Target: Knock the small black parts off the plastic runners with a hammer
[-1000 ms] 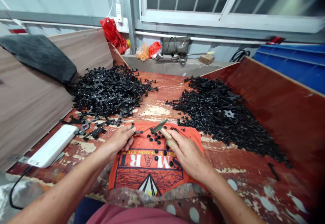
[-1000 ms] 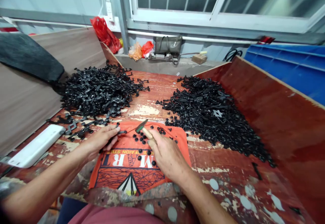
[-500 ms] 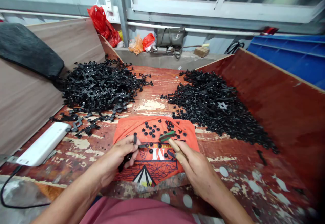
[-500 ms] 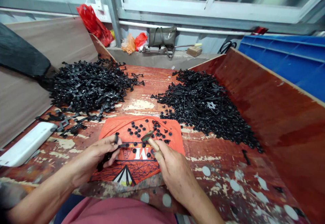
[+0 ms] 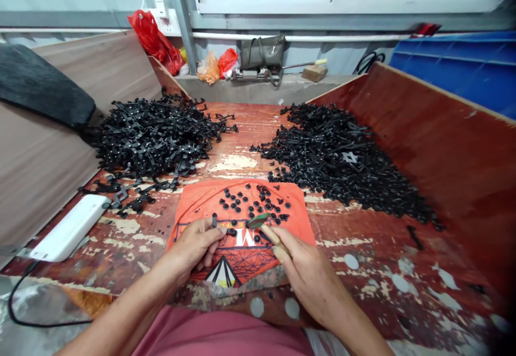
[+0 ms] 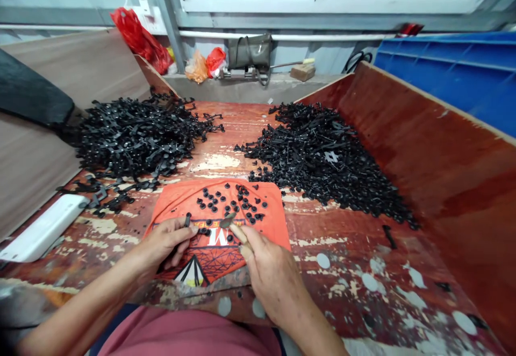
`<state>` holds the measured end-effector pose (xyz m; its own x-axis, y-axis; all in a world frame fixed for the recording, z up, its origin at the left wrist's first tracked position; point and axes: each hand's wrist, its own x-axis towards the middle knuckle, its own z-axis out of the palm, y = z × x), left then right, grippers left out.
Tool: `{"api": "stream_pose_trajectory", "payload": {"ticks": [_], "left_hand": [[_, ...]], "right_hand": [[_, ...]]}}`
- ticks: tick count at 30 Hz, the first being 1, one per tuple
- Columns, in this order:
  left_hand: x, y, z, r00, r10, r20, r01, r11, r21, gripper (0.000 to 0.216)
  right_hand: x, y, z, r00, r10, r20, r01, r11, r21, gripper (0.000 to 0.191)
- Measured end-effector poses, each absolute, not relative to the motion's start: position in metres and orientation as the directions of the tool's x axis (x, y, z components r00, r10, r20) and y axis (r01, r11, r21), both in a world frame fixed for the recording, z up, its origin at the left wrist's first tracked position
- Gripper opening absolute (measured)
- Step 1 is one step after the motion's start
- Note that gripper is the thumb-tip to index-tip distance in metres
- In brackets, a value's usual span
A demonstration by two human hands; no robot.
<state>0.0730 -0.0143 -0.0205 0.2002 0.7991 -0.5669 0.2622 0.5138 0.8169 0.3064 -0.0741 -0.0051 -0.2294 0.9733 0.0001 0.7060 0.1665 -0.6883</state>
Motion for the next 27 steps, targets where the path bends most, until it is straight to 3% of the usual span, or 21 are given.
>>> {"api": "stream_pose_trajectory", "payload": {"ticks": [4, 11, 19, 27], "left_hand": [[0.076, -0.014, -0.017, 0.163, 0.803, -0.574, 0.336, 0.501, 0.797, 0.037], [0.076, -0.016, -0.016, 0.201, 0.831, -0.518, 0.258, 0.466, 0.847, 0.041], [0.08, -0.015, -0.015, 0.166, 0.843, -0.512, 0.368, 0.429, 0.825, 0.037], [0.081, -0.015, -0.01, 0.145, 0.824, -0.547, 0.372, 0.467, 0.802, 0.036]], "right_hand": [[0.305, -0.074, -0.008, -0.245, 0.97, -0.001, 0.701, 0.177, -0.691, 0.042], [0.305, -0.074, -0.01, -0.249, 0.969, -0.002, 0.691, 0.176, -0.701, 0.046], [0.306, -0.073, -0.011, -0.255, 0.967, -0.025, 0.698, 0.166, -0.696, 0.045], [0.295, -0.071, 0.001, -0.311, 0.946, 0.088, 0.661, 0.281, -0.696, 0.047]]}}
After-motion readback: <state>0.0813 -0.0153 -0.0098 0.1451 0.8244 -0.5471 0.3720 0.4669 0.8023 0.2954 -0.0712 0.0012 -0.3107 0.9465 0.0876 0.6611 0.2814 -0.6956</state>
